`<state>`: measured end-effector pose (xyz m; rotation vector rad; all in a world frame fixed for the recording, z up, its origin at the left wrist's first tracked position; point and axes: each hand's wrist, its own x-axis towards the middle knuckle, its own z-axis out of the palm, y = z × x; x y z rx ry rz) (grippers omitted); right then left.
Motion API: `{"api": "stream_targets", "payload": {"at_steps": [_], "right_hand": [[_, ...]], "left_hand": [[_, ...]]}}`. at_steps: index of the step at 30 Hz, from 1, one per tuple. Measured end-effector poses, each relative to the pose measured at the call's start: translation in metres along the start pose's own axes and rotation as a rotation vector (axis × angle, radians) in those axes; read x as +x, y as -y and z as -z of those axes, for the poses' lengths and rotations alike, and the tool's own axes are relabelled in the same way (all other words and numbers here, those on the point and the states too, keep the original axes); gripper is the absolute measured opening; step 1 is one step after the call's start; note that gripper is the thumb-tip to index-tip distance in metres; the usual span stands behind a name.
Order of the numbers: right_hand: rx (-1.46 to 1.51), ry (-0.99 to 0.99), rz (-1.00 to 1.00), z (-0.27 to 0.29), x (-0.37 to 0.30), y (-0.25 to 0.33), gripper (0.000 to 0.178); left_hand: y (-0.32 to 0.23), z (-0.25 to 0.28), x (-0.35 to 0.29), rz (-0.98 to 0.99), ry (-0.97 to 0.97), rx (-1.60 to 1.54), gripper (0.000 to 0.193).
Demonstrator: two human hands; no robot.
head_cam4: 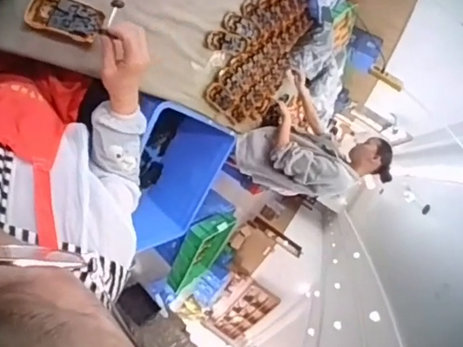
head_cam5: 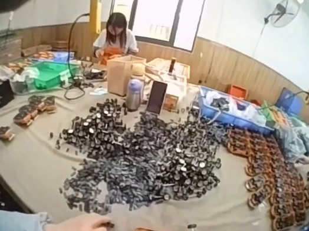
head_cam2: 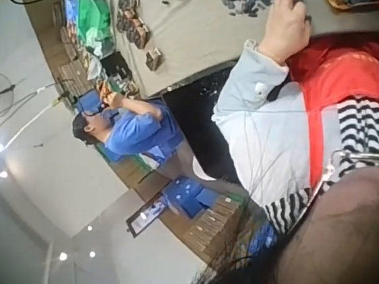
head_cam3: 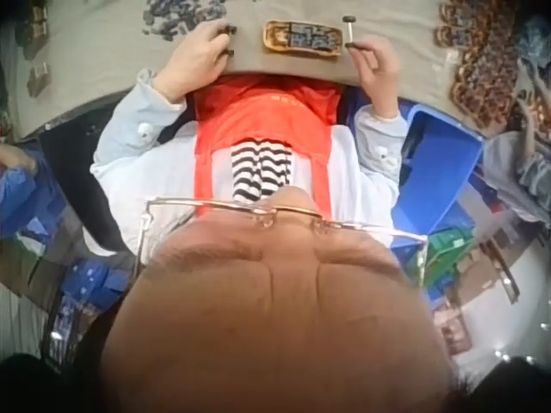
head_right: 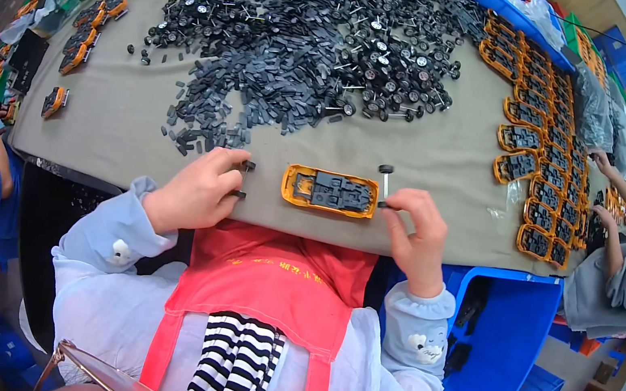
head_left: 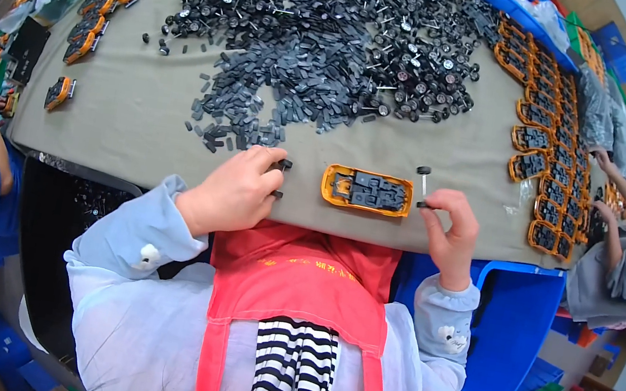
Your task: Assembling various components of plastic toy cars at a factory workbench.
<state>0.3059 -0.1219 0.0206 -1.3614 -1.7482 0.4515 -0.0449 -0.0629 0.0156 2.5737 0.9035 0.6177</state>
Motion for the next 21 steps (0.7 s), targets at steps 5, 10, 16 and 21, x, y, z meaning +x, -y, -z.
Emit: {"api": "stream_targets", "payload": {"at_steps": [5, 10, 16, 21], "right_hand": [[-0.099, 0.062, 0.060, -0.014, -0.015, 0.013, 0.026], [-0.169, 0.090, 0.077, -0.021, -0.019, 0.009, 0.025], [-0.091, 0.116, 0.136, -0.025, -0.010, 0.005, 0.028], [0.001, 0.237, 0.087, -0.028, 0.000, -0.012, 0.038]], "left_hand": [[-0.011, -0.017, 0.011, 0.073, -0.022, -0.118, 0.035], [-0.030, -0.021, 0.032, -0.002, -0.132, -0.236, 0.047], [-0.030, -0.037, 0.046, -0.023, -0.077, -0.258, 0.053], [-0.018, -0.045, 0.056, 0.045, -0.011, -0.297, 0.055]]}}
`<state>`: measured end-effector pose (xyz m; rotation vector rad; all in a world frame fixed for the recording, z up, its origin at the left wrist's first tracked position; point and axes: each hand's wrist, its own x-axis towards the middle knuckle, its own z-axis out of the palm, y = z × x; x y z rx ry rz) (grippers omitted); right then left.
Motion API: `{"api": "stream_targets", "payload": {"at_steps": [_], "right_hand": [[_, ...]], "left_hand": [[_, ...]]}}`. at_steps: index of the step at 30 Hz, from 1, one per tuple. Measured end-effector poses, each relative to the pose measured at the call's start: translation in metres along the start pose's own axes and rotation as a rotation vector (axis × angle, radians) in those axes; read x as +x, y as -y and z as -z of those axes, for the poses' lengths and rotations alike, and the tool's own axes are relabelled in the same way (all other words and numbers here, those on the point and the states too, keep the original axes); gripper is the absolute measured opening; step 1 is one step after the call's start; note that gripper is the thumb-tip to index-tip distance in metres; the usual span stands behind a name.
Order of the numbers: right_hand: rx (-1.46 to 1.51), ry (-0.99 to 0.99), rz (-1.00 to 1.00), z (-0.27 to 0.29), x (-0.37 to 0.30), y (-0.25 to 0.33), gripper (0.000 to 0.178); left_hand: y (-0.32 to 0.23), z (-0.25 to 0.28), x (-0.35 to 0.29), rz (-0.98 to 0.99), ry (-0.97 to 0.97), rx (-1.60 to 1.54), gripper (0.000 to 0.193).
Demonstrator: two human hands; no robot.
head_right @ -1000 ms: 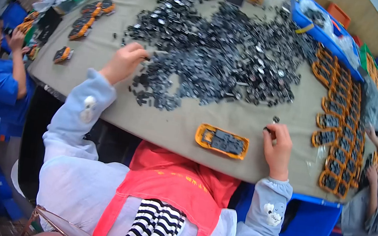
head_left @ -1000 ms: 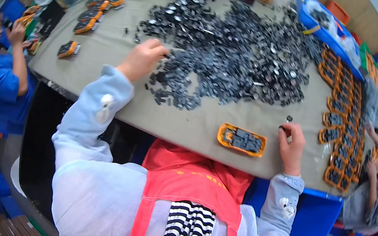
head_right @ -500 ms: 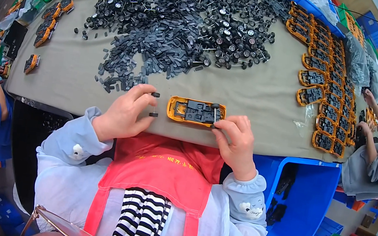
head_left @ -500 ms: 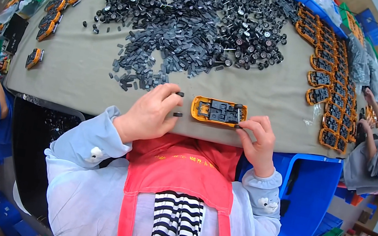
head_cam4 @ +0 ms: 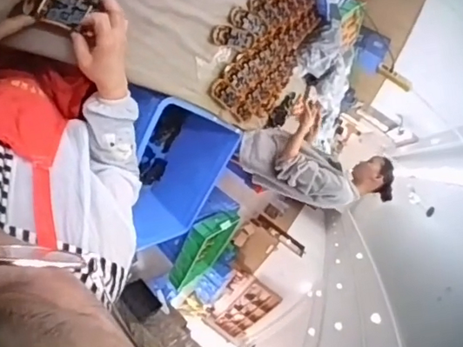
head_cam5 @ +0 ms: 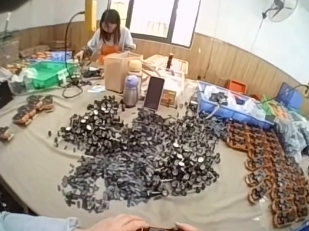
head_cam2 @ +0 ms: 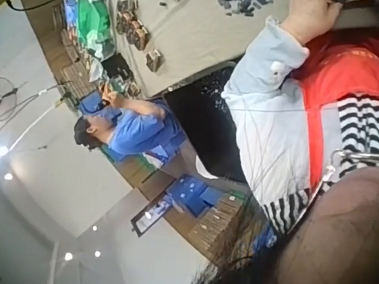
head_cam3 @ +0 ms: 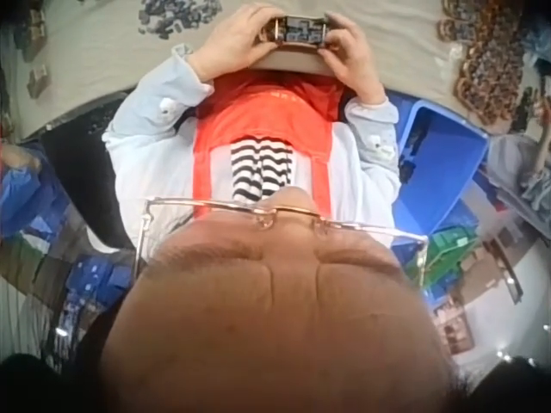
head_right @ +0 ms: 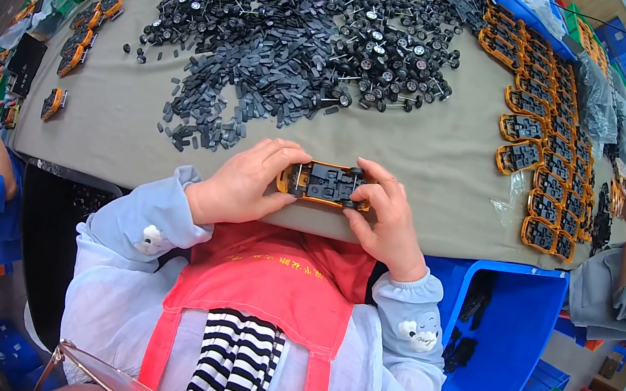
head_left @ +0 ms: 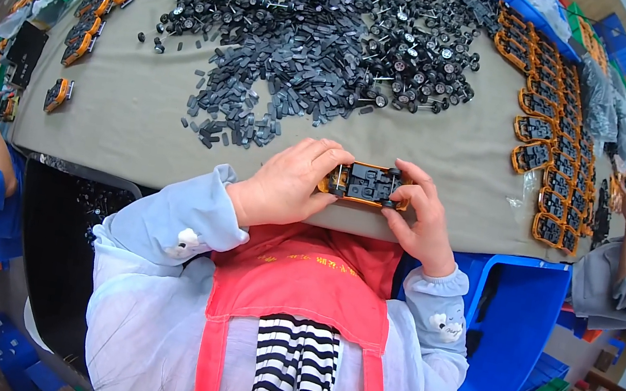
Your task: Assembling various components of plastic toy cars at a factory workbench.
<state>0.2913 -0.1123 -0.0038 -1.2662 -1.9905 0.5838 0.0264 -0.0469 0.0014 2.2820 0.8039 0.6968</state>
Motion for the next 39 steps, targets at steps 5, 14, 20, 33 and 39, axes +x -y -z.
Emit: {"api": "stream_targets", "payload": {"at_steps": [5, 14, 20, 33, 39], "right_hand": [[0.031, 0.037, -0.048, 0.011, 0.009, 0.003, 0.051], [0.052, 0.071, -0.084, 0.062, 0.044, -0.006, 0.050], [-0.092, -0.326, -0.308, 0.119, 0.111, -0.126, 0.029], [-1.023, -0.459, -0.460, 0.147, 0.328, -0.269, 0.031], [-0.891, -0.653, -0.329, 0.138, 0.322, -0.277, 0.024]], "left_hand": [[0.000, 0.003, 0.015, -0.054, 0.040, -0.003, 0.057], [0.023, 0.016, 0.030, -0.124, 0.070, 0.032, 0.062], [0.037, 0.018, 0.040, -0.160, 0.031, 0.056, 0.062], [0.059, 0.030, 0.056, -0.130, 0.037, -0.011, 0.064], [0.058, 0.034, 0.051, -0.163, 0.039, -0.041, 0.063]]}}
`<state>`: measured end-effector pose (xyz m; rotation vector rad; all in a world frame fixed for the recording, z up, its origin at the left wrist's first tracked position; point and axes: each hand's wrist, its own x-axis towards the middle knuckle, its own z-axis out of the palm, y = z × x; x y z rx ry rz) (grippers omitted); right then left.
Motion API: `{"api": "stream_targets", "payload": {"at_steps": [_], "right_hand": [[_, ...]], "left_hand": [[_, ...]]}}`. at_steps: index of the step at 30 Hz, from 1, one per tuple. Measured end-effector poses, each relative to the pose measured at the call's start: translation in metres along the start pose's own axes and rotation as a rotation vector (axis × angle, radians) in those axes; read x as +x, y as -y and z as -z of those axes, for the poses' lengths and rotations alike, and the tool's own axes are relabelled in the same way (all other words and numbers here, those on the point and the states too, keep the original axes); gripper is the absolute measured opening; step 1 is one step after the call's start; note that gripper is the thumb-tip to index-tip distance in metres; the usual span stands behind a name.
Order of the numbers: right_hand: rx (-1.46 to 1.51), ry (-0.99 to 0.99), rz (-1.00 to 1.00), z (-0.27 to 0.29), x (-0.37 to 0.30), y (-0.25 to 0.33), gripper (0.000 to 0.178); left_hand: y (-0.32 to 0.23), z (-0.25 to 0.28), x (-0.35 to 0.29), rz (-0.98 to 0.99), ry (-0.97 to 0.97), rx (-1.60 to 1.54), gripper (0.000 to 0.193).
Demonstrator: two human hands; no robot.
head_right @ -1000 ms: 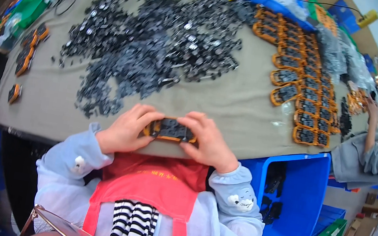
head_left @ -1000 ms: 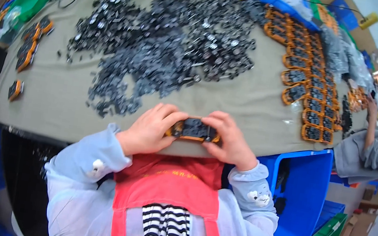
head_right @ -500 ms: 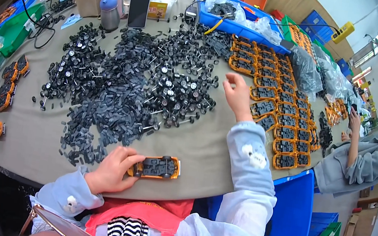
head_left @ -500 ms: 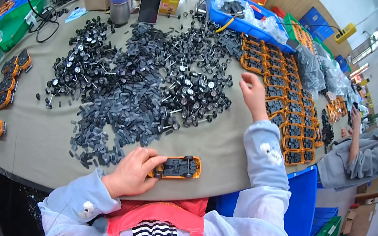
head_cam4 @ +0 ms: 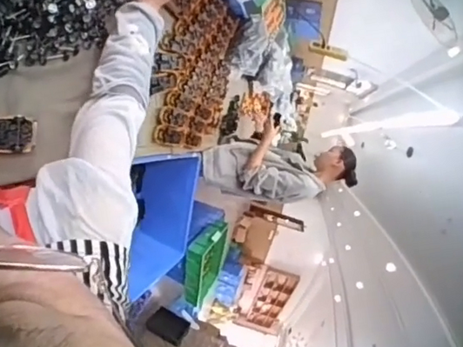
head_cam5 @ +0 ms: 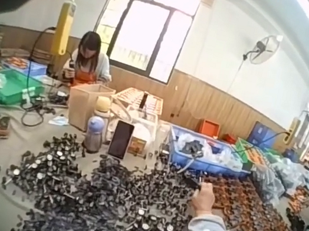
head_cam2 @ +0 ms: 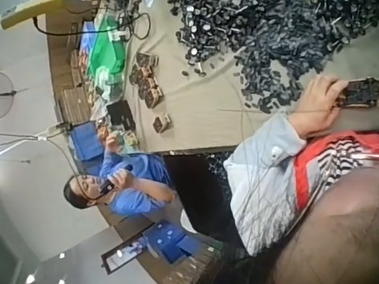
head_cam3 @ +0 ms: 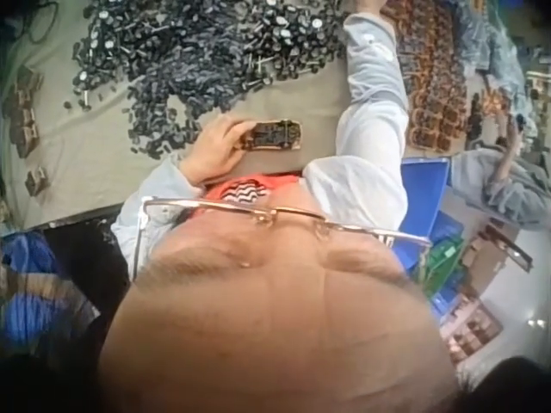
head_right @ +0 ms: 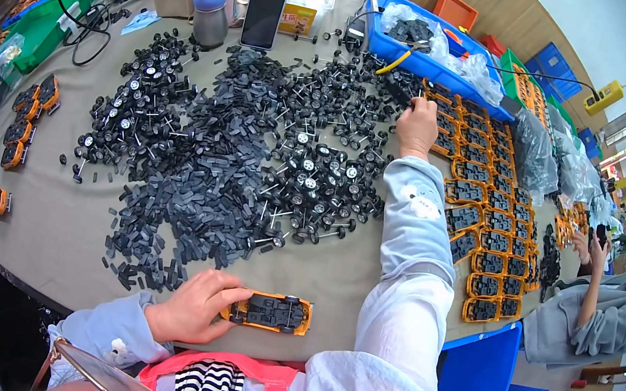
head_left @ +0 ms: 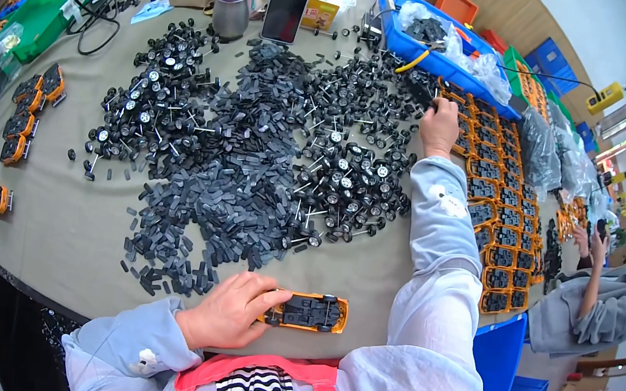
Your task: Assembling various components of plastic toy cars at a factory workbench.
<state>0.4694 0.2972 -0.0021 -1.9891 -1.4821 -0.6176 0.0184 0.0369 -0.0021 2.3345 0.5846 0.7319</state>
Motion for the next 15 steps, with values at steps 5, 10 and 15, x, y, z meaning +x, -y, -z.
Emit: {"api": "stream_targets", "payload": {"at_steps": [5, 10, 15], "right_hand": [[0.263, -0.153, 0.019, 0.079, -0.038, -0.002, 0.021], [0.505, -0.053, 0.004, 0.219, -0.175, 0.007, 0.016], [0.301, 0.282, 0.235, 0.285, -0.287, -0.012, 0.027]], "left_hand": [[-0.002, -0.007, -0.008, 0.012, 0.007, -0.054, 0.063], [-0.007, -0.012, -0.015, -0.038, -0.012, -0.024, 0.064], [-0.019, -0.027, -0.027, 0.000, -0.003, 0.013, 0.066]]}}
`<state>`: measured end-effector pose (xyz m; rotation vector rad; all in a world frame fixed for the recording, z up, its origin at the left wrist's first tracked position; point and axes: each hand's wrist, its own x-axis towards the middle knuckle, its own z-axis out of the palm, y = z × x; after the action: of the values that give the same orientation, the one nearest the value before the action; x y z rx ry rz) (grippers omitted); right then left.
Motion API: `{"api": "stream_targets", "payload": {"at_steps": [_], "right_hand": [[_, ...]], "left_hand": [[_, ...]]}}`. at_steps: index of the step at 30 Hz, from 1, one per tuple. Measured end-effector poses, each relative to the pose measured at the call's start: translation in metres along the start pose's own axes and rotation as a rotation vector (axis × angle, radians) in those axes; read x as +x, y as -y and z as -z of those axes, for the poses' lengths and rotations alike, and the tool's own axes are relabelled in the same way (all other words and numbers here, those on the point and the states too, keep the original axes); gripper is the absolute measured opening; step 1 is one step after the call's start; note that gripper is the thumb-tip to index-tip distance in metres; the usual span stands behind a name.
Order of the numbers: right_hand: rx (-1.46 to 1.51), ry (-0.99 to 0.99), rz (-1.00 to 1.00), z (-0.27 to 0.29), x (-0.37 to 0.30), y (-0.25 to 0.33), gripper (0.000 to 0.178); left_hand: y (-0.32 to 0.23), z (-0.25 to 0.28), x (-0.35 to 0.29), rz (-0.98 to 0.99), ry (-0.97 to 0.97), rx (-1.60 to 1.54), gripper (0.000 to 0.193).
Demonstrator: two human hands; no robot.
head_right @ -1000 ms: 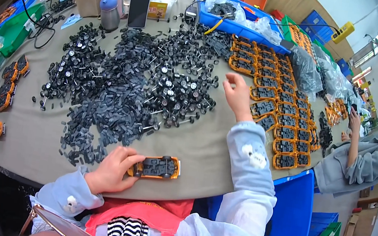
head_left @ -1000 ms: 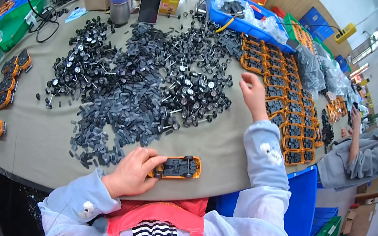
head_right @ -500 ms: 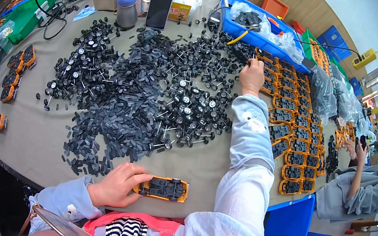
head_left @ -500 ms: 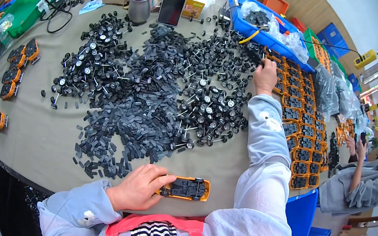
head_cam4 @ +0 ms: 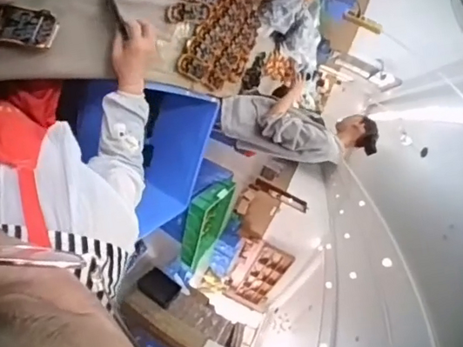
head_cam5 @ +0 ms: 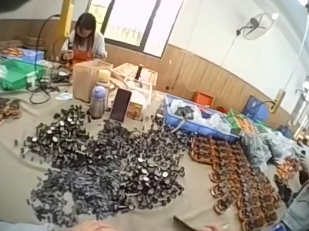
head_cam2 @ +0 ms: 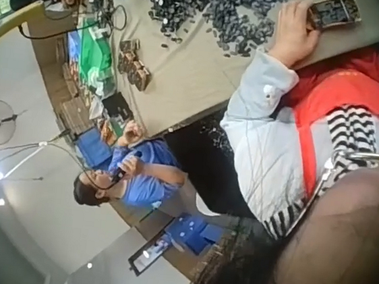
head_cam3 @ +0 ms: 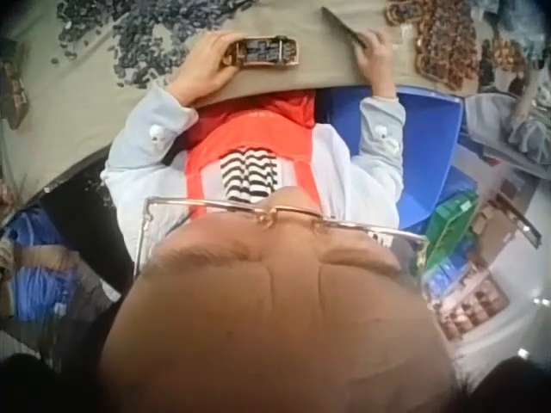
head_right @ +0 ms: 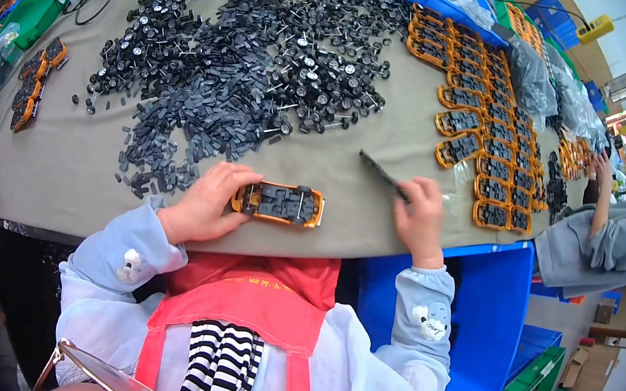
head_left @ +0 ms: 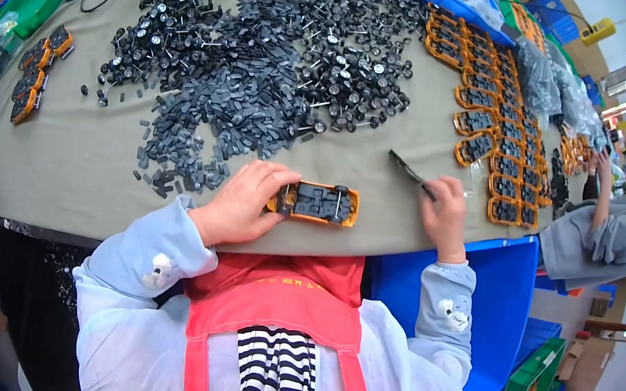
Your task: Assembling various components of plastic toy cars at a factory workbench.
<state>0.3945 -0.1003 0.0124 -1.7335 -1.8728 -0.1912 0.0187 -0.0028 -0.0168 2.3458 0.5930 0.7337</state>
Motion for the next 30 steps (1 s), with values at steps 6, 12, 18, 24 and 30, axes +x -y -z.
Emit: {"api": "stream_targets", "payload": {"at_steps": [6, 12, 18, 24, 30], "right_hand": [[0.046, 0.120, -0.018, -0.008, -0.022, 0.024, 0.035], [0.094, 0.077, -0.068, -0.031, -0.032, 0.011, 0.042], [0.490, 0.091, -0.174, -0.005, -0.014, 0.050, 0.040], [0.401, 0.323, 0.238, 0.002, 0.018, 0.123, 0.040], [0.334, 0.429, 0.386, -0.018, 0.032, 0.140, 0.042]], "left_hand": [[-0.015, -0.008, -0.013, 0.015, -0.036, 0.040, 0.068], [-0.006, -0.013, -0.018, -0.004, -0.041, 0.000, 0.069], [-0.004, -0.009, -0.020, 0.048, -0.026, -0.043, 0.073], [-0.004, -0.003, -0.019, 0.071, -0.021, -0.061, 0.076], [-0.001, -0.002, -0.019, 0.070, -0.040, -0.080, 0.080]]}}
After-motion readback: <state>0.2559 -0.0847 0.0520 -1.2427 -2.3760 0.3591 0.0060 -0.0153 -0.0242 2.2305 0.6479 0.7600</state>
